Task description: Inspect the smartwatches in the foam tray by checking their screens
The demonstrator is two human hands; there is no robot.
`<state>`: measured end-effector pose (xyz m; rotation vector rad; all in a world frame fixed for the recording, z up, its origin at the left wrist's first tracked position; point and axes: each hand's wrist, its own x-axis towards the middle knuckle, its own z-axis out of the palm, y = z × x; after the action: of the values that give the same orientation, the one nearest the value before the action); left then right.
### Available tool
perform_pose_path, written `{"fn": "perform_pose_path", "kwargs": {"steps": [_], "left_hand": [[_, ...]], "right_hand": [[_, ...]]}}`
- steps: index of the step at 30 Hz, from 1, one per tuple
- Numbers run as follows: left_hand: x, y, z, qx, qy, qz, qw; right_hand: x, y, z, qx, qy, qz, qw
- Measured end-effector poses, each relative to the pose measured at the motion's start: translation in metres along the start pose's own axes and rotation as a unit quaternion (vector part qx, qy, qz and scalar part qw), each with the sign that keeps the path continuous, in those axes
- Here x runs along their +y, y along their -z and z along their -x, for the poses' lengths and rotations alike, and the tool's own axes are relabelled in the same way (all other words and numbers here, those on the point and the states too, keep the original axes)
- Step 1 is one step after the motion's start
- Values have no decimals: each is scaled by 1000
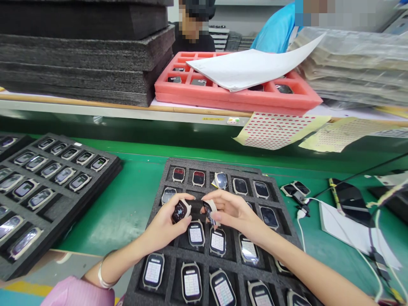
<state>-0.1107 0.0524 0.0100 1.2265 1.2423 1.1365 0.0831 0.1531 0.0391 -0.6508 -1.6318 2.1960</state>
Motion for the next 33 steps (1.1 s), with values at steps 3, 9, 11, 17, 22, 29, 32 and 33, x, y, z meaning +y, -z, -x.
{"fn": "perform_pose_path", "kwargs": {"steps": [3, 9, 11, 17, 22, 29, 32, 33], "left_hand": [[0, 0, 0, -8, -1, -5, 1000], [-1, 0, 0, 1, -8, -5, 1000], [0, 0, 0, -1, -6, -9, 1000], [1, -1, 0, 8, -2, -4, 1000], [1, -1, 0, 13, 0, -5, 1000], [0, 0, 0, 19, -12, -20, 1000], [-1, 0, 0, 25, -11, -8, 1000], [-1, 0, 0, 24, -12, -5, 1000]], "right_hand": [[0, 0, 1, 3, 0, 3, 1000], [-1, -1, 2, -2, -2, 7, 1000], [-1, -2, 2, -3, -3, 9, 1000], [-1, -2, 1, 2, -8, 17, 1000], [-1, -2, 1, 4, -4, 18, 1000], [-2, -2, 1, 5, -8, 18, 1000], [-1, -2, 1, 7, -9, 17, 1000], [-1, -2, 1, 8, -9, 17, 1000]]}}
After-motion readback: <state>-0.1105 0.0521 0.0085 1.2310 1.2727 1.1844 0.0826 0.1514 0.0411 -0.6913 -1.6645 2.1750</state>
